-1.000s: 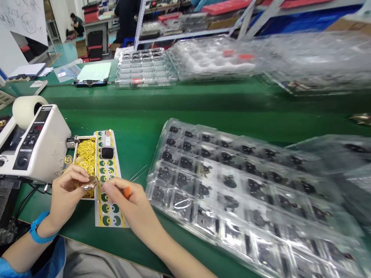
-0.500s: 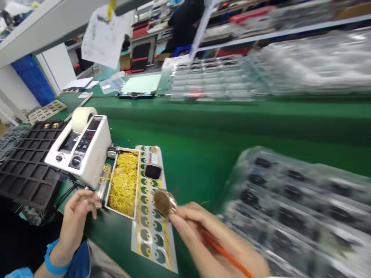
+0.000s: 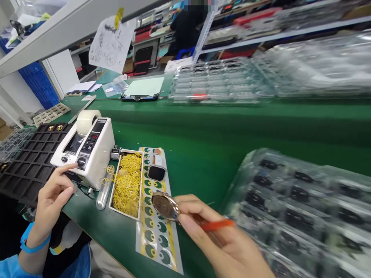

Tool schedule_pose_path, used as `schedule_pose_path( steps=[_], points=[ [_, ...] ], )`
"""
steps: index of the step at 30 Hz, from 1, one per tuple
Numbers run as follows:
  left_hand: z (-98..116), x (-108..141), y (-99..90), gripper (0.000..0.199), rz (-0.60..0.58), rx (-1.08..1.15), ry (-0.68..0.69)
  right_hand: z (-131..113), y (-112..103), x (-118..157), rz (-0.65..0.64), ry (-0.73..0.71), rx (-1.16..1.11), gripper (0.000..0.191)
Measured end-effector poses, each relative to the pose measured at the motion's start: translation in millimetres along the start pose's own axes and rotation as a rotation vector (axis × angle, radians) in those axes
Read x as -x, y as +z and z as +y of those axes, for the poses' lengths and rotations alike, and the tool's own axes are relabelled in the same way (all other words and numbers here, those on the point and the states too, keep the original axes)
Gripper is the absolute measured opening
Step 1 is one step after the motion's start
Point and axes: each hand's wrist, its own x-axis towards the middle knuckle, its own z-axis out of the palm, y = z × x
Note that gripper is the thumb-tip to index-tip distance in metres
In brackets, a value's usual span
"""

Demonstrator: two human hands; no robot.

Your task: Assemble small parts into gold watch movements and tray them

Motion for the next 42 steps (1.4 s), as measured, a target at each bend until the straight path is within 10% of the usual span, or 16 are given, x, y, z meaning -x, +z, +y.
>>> schedule_pose_path(
  steps=[6,12,17,42],
  points=[
    [27,-11,8.7,0.024,-0.070,-0.067,0.069,-18,8,0,0.005,0.158,-0.146,0.040],
    [22,-16,71.4,0.023,-0.523,0.295,-0.079,-25,18,-4,-0.017,0.274,-0.314,0.052],
    [7,-21,106.7,0.027,-0.619,0.309,-0.161,-25,20,-5,-0.037,0.265,-0.386,0.050],
    [1,-24,110.1,0.025,-0.654,0.291,-0.273,-28,20,0,-0.075,0.225,-0.387,0.041]
  ],
)
